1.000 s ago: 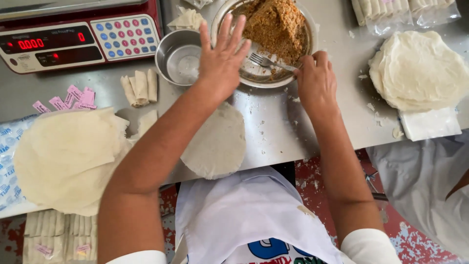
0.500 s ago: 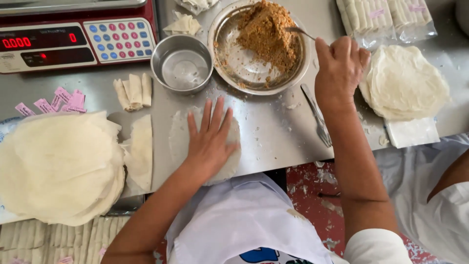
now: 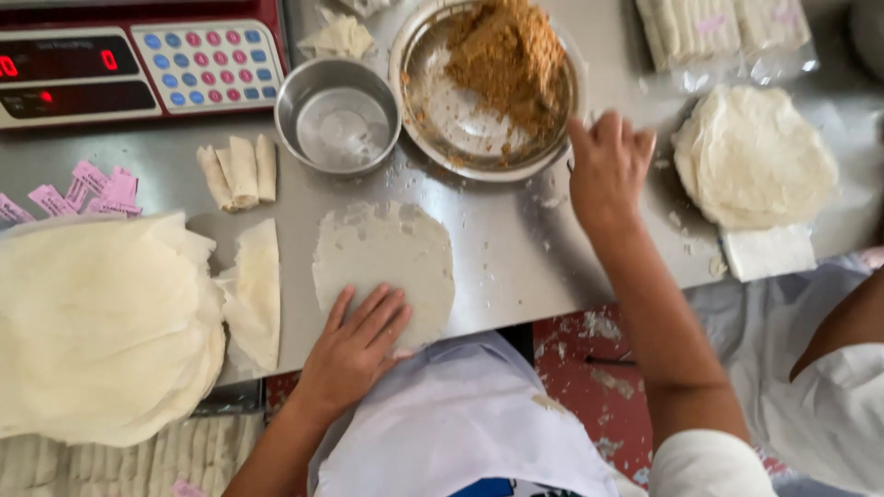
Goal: The person is preparing spring rolls by placing filling on a wrapper and rolling it into a cylindrical shape.
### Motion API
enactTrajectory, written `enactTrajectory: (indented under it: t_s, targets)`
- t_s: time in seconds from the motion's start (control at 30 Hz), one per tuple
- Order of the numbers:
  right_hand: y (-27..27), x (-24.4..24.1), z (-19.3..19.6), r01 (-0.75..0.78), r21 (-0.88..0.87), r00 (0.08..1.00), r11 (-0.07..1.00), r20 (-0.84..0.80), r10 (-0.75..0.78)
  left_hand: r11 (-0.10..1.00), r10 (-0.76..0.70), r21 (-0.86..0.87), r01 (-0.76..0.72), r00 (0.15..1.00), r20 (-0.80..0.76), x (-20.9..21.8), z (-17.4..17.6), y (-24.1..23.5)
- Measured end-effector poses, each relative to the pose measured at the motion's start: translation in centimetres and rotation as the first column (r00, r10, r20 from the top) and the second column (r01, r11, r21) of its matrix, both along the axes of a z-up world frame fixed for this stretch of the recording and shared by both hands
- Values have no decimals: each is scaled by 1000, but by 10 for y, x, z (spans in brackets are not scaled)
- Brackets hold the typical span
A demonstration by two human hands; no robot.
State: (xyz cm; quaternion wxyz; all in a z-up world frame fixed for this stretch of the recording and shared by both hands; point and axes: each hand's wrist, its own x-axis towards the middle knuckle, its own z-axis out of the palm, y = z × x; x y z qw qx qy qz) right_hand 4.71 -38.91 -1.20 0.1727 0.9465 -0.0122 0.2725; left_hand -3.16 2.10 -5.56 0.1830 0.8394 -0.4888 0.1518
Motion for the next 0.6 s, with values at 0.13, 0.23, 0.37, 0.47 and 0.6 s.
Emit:
enactTrajectory:
  t_s: [0.13,0.23,0.37,0.47,0.6]
  targets:
    - [0,-14,0,-44,253,996,966,-62,62,1000,-22,-20,22,1000,13,-1,2,1]
    - [-1,-15,1,6,245,995,969,-97,18,994,-78,-69,79,997,16,1,7,3]
    - [13,-13,33,38,399,970,916,-235,62,984,-102,-146,97,994,-30,1,1,4]
    - [5,-2,24,41,419,981,907,-191,44,983,-70,-174,67,997,-12,-2,2,3]
    - [-13,28,-14,-137,269,990,953,59,126,981,24,-194,-19,999,24,-3,-2,-5]
